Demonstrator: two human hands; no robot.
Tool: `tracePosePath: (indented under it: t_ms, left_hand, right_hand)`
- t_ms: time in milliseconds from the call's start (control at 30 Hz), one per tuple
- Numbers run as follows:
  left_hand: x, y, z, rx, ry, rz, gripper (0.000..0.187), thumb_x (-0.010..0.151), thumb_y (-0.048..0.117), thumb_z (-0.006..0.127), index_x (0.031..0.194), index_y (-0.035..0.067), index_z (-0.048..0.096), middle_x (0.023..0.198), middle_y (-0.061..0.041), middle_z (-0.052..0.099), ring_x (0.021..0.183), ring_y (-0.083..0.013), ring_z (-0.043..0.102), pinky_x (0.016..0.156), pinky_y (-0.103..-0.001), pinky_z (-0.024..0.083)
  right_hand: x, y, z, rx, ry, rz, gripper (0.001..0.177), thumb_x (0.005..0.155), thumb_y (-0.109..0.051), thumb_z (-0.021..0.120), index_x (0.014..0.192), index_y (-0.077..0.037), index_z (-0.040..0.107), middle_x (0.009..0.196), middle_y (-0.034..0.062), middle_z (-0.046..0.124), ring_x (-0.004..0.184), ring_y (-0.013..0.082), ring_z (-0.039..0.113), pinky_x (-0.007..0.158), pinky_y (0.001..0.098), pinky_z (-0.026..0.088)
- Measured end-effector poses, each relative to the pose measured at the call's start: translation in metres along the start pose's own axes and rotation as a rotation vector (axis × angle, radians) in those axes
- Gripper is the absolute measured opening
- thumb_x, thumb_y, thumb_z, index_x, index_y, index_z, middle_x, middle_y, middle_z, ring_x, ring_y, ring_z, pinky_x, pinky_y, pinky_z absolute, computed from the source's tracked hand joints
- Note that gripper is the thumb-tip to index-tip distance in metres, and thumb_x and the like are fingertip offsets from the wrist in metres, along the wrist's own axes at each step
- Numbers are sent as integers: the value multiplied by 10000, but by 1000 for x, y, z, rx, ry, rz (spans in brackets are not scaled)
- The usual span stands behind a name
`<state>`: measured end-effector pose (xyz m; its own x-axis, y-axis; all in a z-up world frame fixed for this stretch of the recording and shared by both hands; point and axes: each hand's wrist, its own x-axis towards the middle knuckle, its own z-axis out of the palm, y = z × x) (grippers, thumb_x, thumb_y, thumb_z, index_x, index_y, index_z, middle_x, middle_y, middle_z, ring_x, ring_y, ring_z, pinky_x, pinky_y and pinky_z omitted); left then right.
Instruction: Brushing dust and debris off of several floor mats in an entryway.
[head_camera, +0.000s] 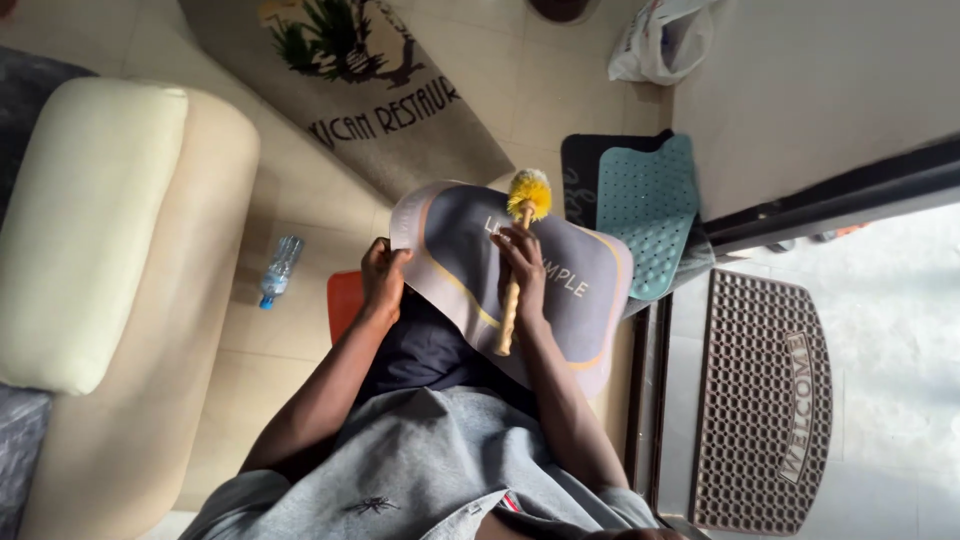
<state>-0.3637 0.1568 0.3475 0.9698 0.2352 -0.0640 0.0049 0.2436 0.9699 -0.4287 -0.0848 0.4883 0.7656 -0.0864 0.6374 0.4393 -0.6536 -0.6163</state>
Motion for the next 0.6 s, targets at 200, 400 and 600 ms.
tracePosePath:
  t_ms: [200, 400, 600]
  left_hand:
    - [11, 90, -6, -79, -134, 123, 124, 883, 64, 705, 912, 70, 585, 851, 29, 607, 772, -86, 540, 704, -264, 459]
    - [31, 129, -7, 679, -259, 132, 702, 742, 111, 819, 1325, 1, 445, 1027, -145, 634, 882, -257, 631, 755, -389, 528]
    - [12, 109, 79, 938, -371, 624, 876, 831, 318, 848, 1542, 55, 408, 1434, -164, 577, 1329, -350, 585, 1116, -446, 504]
  right_hand:
    - [-1, -1, -32, 17, 50, -16, 250, 976, 42, 609, 1193, -10, 721, 1367, 184, 627, 1346, 386, 565, 1099, 430, 488]
    - [-15, 26, -37, 241, 148, 345, 249, 1006, -27, 565, 1217, -4, 695, 1331, 128, 682, 1008, 200, 700, 798, 295, 573]
    - [-10, 5, -33, 390, 112, 366, 316, 1041, -90, 488, 1292, -2, 659, 1275, 109, 686, 927, 164, 692, 792, 271, 574]
